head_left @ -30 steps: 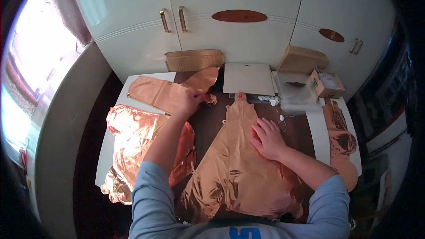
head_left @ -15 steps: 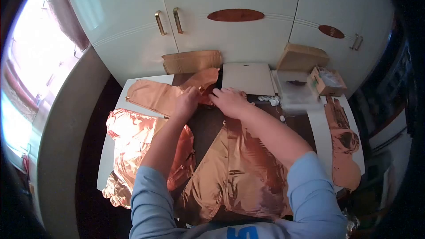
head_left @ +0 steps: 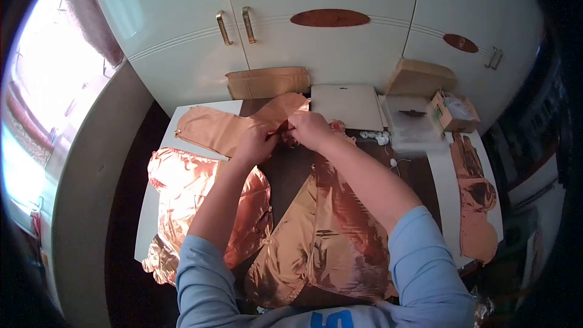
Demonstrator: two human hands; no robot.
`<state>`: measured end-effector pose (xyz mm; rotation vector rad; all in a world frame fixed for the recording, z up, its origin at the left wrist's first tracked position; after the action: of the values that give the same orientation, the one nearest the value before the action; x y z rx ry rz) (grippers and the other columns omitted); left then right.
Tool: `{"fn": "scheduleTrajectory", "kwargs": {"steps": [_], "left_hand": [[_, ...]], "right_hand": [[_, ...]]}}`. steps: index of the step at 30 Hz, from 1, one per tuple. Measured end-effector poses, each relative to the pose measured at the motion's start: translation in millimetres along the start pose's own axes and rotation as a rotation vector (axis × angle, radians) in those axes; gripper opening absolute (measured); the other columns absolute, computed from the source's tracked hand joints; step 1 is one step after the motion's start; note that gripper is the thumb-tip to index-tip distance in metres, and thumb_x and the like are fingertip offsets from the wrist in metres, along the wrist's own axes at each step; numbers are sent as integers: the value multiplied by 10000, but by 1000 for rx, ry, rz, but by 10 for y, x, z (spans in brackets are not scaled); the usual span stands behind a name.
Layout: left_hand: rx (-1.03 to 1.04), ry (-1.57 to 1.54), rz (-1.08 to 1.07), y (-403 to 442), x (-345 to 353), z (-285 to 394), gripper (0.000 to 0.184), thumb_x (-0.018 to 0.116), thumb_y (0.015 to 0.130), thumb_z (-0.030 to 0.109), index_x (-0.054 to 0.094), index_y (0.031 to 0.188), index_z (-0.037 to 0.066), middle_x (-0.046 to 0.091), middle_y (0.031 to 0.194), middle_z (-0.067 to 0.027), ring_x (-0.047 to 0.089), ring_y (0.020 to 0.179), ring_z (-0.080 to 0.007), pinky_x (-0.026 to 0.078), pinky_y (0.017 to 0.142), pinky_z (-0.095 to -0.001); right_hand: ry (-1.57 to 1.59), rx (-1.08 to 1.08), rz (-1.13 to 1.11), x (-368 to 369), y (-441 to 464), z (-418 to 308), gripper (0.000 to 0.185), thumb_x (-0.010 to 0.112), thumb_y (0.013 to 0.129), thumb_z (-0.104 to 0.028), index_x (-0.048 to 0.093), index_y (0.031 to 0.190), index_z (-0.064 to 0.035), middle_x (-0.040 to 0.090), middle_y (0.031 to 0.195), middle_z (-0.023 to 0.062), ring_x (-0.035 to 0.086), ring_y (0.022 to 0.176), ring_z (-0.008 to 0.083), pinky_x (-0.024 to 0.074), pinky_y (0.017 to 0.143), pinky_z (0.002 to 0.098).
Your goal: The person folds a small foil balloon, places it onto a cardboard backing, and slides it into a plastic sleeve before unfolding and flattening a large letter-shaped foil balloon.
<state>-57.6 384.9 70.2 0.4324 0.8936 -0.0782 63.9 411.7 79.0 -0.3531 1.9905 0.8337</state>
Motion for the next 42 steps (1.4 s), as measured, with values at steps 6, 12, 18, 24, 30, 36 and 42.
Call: {"fn": "scheduleTrajectory", "kwargs": {"steps": [6, 12, 18, 24, 30, 36, 42], "left_hand": [[-106, -14, 35, 41, 28, -209, 211, 628, 907, 182, 699, 926, -15, 659, 691, -166, 671, 635, -270, 517, 615, -413], [-178, -15, 86, 36, -37, -238, 227, 589, 913, 194, 712, 1001, 24, 688, 889, -242, 683, 857, -405, 529, 764, -480], [-213, -129, 184, 17, -293, -228, 239, 582, 925, 180, 709, 1049, 20, 682, 905, -258, 685, 866, -405, 530, 754, -469], [-218, 9, 202, 12, -386, -172, 229, 578, 923, 156, 692, 1010, -22, 670, 846, -275, 682, 813, -404, 519, 712, -444], [-284, 67, 526, 44, -1500, -706, 226, 547, 911, 131, 687, 952, -43, 701, 856, -248, 700, 799, -356, 516, 709, -454], [-187, -72, 1089, -425, -3794, -1433, 205, 552, 945, 93, 610, 790, -28, 549, 647, -31, 480, 566, -121, 418, 531, -312], [-80, 386, 842, -567, -4039, 140, 245, 568, 990, 204, 684, 988, -12, 631, 706, -96, 568, 521, -174, 469, 530, -348]], "right_hand": [[107, 32, 207, -244, -129, -140, 306, 694, 784, -117, 583, 1063, -56, 647, 1055, 170, 638, 983, 366, 519, 797, 485], [-145, -99, -117, 147, -262, -440, 492, 690, 835, -411, 606, 1180, -70, 642, 1164, 129, 594, 1114, 316, 420, 980, 448], [-183, -49, -274, 320, -228, -390, 398, 590, 919, -412, 687, 1078, -60, 631, 1205, 155, 559, 1182, 317, 389, 1031, 447], [-305, 163, -225, 518, -58, -181, 580, 615, 880, -492, 610, 1289, -81, 494, 1426, 232, 393, 1385, 391, 250, 1147, 573], [-245, 263, -324, 659, -43, -127, 754, 654, 826, -570, 494, 1429, -147, 418, 1477, 282, 282, 1450, 448, 129, 1170, 660], [-227, 305, -417, 601, -5, -142, 803, 643, 831, -581, 451, 1467, -130, 430, 1508, 245, 323, 1443, 438, 82, 1194, 633], [-38, 299, -166, 392, 73, -169, 697, 664, 842, -495, 504, 1404, -116, 430, 1507, 209, 435, 1377, 363, 166, 1178, 627]]}}
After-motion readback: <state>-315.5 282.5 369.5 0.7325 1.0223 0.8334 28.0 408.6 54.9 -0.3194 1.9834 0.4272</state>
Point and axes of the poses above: each hand's wrist, its own y-axis towards the middle knuckle, its own x-axis out of the palm, z = x × y, the point moved 10 cm from there along y, towards the middle knuckle
